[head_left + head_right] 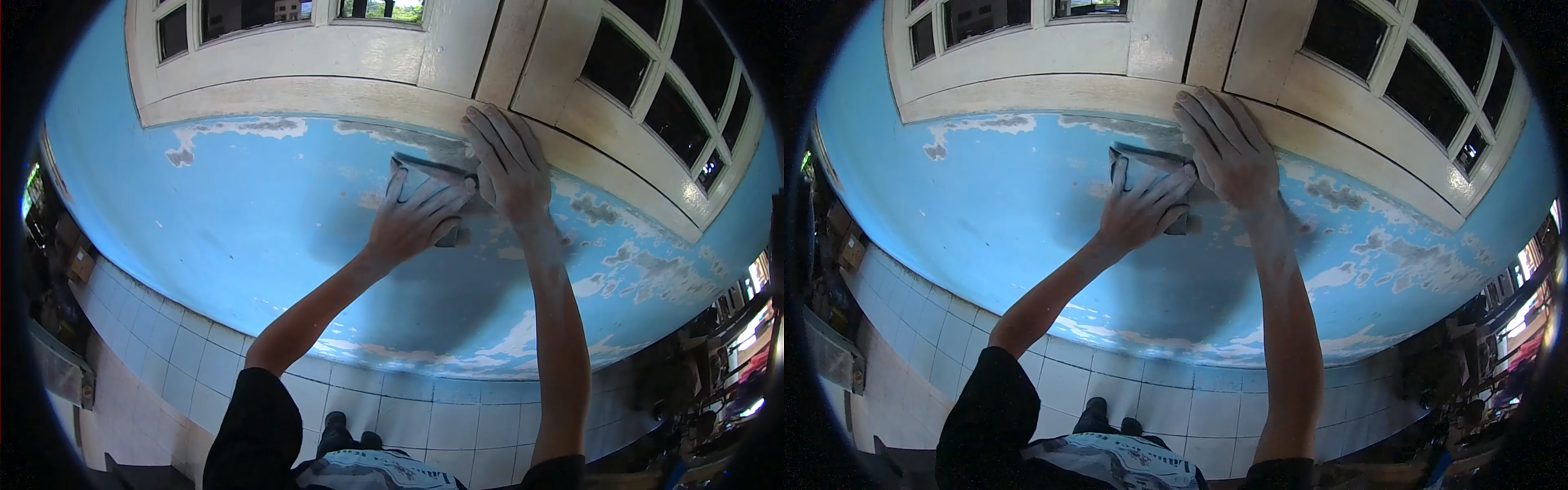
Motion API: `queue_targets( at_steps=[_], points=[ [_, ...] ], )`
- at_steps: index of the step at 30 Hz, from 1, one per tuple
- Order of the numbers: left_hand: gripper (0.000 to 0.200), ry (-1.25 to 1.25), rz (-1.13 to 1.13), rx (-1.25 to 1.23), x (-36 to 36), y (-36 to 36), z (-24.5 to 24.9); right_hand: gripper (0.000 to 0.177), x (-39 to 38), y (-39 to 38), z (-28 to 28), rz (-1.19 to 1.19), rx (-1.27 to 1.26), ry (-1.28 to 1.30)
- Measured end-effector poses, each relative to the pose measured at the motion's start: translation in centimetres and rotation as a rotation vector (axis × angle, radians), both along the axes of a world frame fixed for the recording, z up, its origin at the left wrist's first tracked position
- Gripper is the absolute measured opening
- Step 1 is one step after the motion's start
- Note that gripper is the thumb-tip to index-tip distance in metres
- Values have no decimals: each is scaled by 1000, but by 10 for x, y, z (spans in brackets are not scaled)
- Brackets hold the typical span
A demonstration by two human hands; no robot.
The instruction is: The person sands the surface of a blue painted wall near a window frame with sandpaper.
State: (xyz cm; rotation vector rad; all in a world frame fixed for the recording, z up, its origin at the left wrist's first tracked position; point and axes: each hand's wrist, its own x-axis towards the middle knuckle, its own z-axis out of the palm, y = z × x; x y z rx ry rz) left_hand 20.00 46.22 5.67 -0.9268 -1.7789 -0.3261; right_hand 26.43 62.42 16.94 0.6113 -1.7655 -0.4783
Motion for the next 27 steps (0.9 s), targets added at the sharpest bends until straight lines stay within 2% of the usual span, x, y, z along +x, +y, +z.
queue_targets(
  at_steps=[2,3,4,6,7,8,10,11,13,14,16,17,18,20,21,23,24,26,27],
  points=[
    [40,-101,-112,-105,1,-5,14,45,-2,1,4,34,-23,-1],
    [44,64,-6,61,-8,-2,27,45,-3,2,4,26,-19,9],
    [44,62,-15,62,-3,0,39,44,-4,3,1,24,-36,27],
    [47,-8,166,87,11,6,59,42,-3,5,-2,12,-56,40],
    [49,-164,224,-275,17,13,36,42,0,4,-3,3,-85,31],
    [49,-162,225,-270,15,16,17,42,-1,4,1,-1,-107,39],
    [50,-127,-221,-152,10,14,-9,43,-3,4,-2,18,-124,63],
    [50,-118,-224,-149,7,11,10,44,-4,7,-2,27,-143,95],
    [48,42,33,51,-1,6,49,44,-5,8,-3,78,-178,108],
    [48,46,28,55,2,7,58,43,-7,10,-2,130,-220,125],
    [41,94,243,-92,15,9,59,43,-5,13,-1,103,-216,126],
    [43,61,-102,-157,4,23,-2,42,-4,10,-2,91,-215,136],
    [43,58,-95,-156,4,19,2,42,-3,8,-3,98,-215,133],
    [42,128,157,-150,2,10,32,41,-3,7,0,141,-257,134],
    [42,125,161,-154,5,8,48,41,-3,7,0,144,-260,131],
    [42,61,241,247,14,2,80,41,-4,7,0,108,-256,133],
    [42,55,249,238,14,2,60,41,-3,7,-4,113,-265,125],
    [47,29,-60,-140,5,7,5,41,-5,6,-2,76,-71,113],
    [50,-144,-147,-210,-5,-8,0,41,-4,6,-2,90,-69,113]
  ],
)
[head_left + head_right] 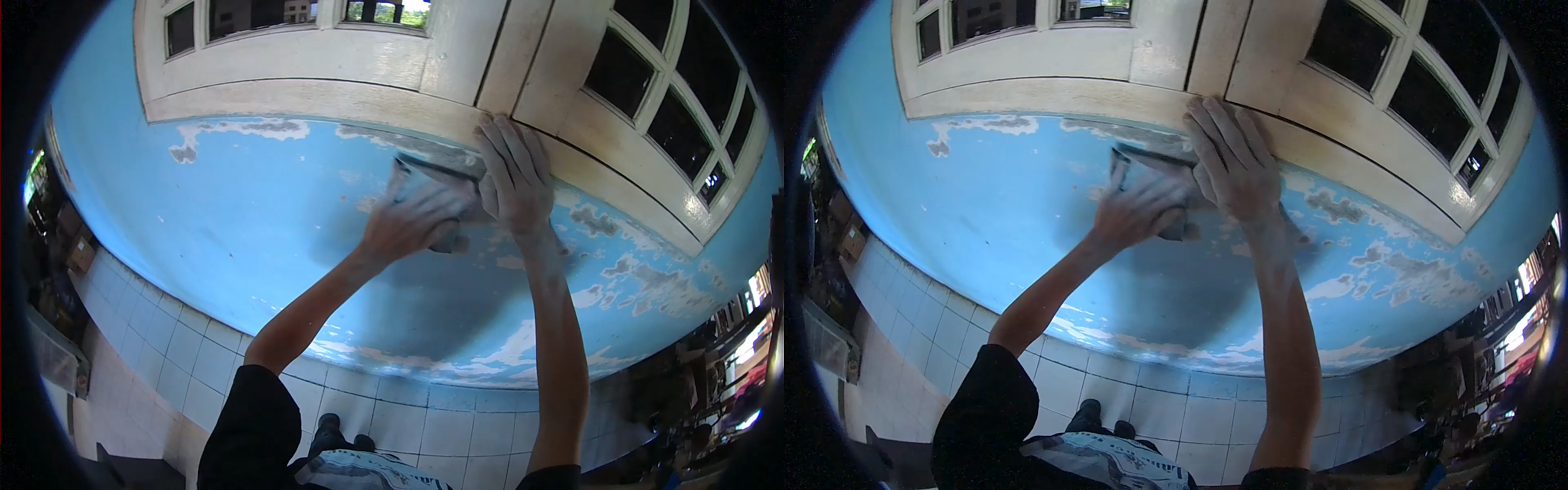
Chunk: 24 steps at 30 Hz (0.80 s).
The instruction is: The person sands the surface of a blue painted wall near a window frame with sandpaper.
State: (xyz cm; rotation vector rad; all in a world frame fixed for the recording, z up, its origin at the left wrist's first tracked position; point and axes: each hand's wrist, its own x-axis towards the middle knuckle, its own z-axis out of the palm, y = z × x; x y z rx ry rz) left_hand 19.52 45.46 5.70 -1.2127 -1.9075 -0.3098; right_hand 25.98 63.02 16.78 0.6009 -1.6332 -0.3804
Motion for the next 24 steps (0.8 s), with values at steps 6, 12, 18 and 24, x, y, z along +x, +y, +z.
queue_targets(
  at_steps=[6,12,18,24],
  points=[
    [46,-75,252,308,1,-22,-4,41,2,1,-1,-60,-14,-27],
    [52,33,245,459,-21,-62,26,41,2,2,-1,-41,-5,-44],
    [67,133,165,108,-4,-39,-40,42,0,1,-1,-28,-19,-48],
    [61,81,319,489,-18,-70,56,42,-2,2,3,-48,-6,-43]
  ],
)
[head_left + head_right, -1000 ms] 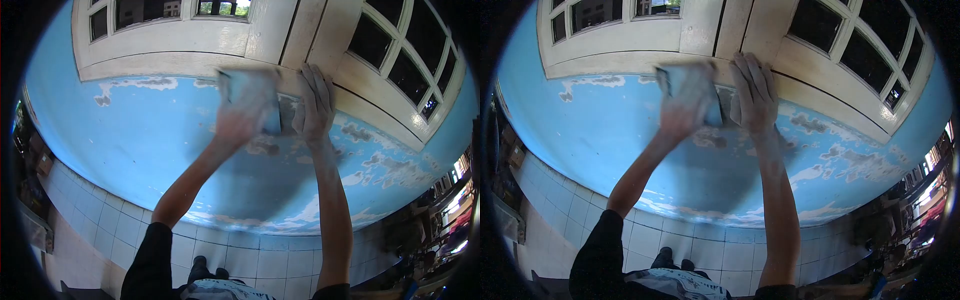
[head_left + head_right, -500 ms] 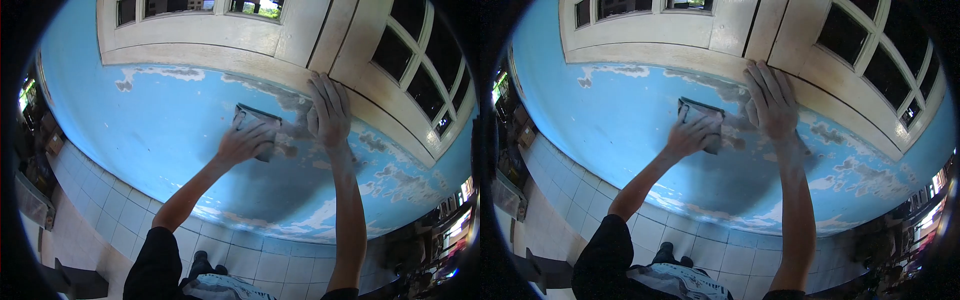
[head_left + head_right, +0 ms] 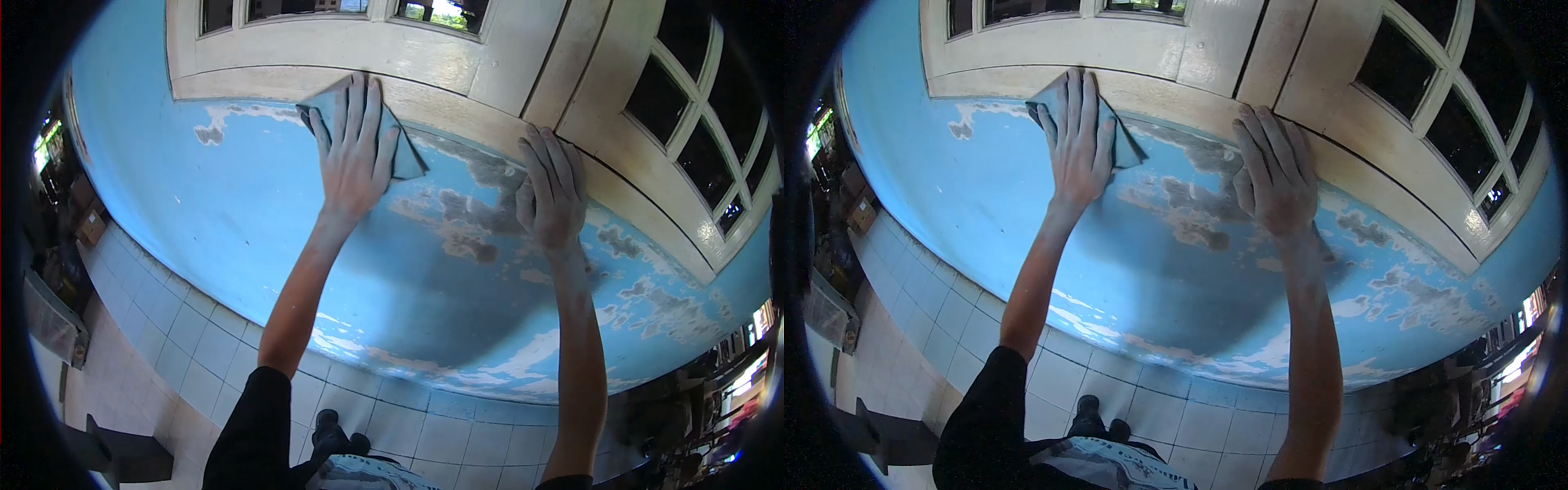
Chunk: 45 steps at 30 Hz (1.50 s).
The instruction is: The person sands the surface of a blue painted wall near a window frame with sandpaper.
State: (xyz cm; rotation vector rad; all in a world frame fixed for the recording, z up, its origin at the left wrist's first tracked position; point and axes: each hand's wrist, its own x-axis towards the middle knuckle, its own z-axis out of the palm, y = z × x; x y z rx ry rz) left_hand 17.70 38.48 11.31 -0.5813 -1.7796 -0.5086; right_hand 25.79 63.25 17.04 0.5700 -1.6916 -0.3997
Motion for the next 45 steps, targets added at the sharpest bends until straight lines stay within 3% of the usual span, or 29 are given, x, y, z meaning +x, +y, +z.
queue_targets(
  at_steps=[1,2,3,4,5,7,8,9,11,13,14,15,16,19,20,21,23,24,26,29,31,33,34,36,39,42,45],
  points=[
    [60,17,32,156,5,5,6,43,1,-1,0,-7,43,-9],
    [60,-13,-23,45,8,13,-16,43,3,-1,-1,-11,88,-18],
    [58,-81,102,-251,10,24,-50,43,2,-1,-1,-1,87,-18],
    [56,-137,-143,-432,7,25,-97,43,3,0,-2,-18,181,-30],
    [56,-143,-136,-433,9,19,-97,44,3,-1,-3,-36,278,-45],
    [53,-109,-239,-315,1,12,-86,44,2,-2,-2,-36,320,-71],
    [56,-161,-60,-286,4,0,-55,45,2,-2,-3,-42,364,-107],
    [57,-9,-46,6,-1,-6,-26,45,2,-2,-4,-45,366,-110],
    [62,16,-37,150,-3,-11,-2,46,0,-1,-5,-68,391,-132],
    [61,-3,-7,54,1,-5,-11,48,0,0,-6,-95,393,-142],
    [60,-54,108,-230,6,4,-42,51,-1,-1,-5,-118,397,-142],
    [59,-233,22,-551,4,5,-84,51,0,-2,-4,-118,392,-140],
    [54,-41,-176,-373,15,12,-90,53,3,-4,-3,-122,389,-160],
    [58,-124,-131,-304,-12,-3,-89,58,3,-2,-2,-138,383,-177],
    [61,-98,-74,-149,-8,-8,-55,61,3,-2,-3,-132,381,-188],
    [61,-94,-80,-146,-5,-8,-27,61,3,-2,-2,-139,383,-185],
    [63,-24,-18,308,1,3,4,64,4,-3,-2,-101,353,-188],
    [63,-32,-20,303,4,14,-14,64,5,-3,-4,-102,347,-196],
    [61,-141,-71,-169,15,36,-63,63,3,-2,-2,-97,357,-203],
    [59,-205,-173,-258,27,40,-71,62,11,-6,3,-130,359,-260],
    [61,-117,-164,-283,16,30,-47,61,6,-3,1,-114,359,-241],
    [62,-44,-86,103,15,18,4,60,4,-2,-4,-96,341,-235],
    [62,-46,-90,103,14,21,1,60,4,-2,-4,-108,348,-216],
    [63,-61,45,-27,18,29,-13,59,5,-2,-4,-119,365,-200],
    [64,-133,-22,-160,19,41,-99,58,6,-4,-2,-126,346,-234],
    [65,-146,-34,-110,23,42,-72,60,4,-1,-1,-117,373,-207],
    [65,-115,-56,10,26,36,1,60,4,-3,-6,-86,332,-245]
  ],
)
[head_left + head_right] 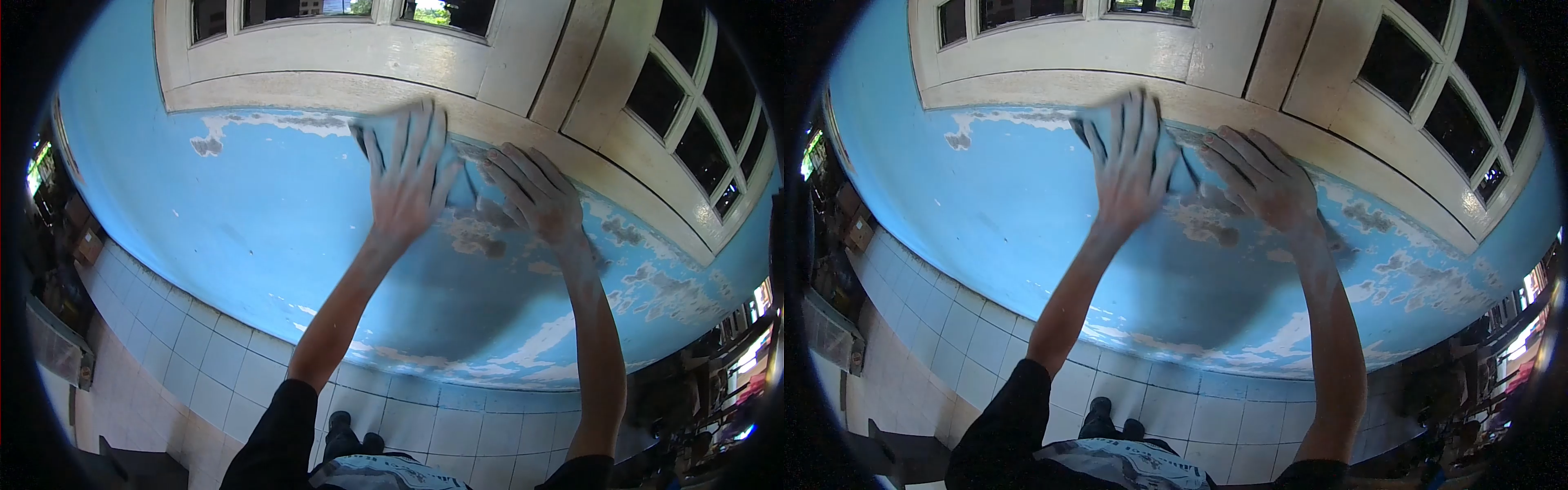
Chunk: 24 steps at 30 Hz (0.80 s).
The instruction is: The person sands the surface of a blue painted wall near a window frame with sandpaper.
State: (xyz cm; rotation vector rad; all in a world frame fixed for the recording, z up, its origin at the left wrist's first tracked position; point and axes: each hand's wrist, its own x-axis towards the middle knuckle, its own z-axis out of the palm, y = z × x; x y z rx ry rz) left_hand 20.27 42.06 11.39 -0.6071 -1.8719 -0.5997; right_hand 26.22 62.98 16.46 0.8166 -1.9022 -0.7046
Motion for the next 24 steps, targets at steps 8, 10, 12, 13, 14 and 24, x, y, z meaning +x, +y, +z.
queue_targets(
  at_steps=[8,10,12,13,14,24],
  points=[
    [64,-38,24,-83,-2,2,-73,59,-1,1,4,-9,54,60],
    [63,-26,25,-29,-10,-7,-25,58,0,0,7,6,47,52],
    [63,18,40,128,-12,-16,11,56,2,-1,5,21,29,37],
    [63,0,28,117,-8,-15,7,55,3,-1,6,20,14,20],
    [63,-1,44,116,-5,-9,-22,54,3,-2,7,25,-3,5],
    [63,-45,108,183,-22,-44,-15,50,-1,1,5,89,-15,-3]
  ],
)
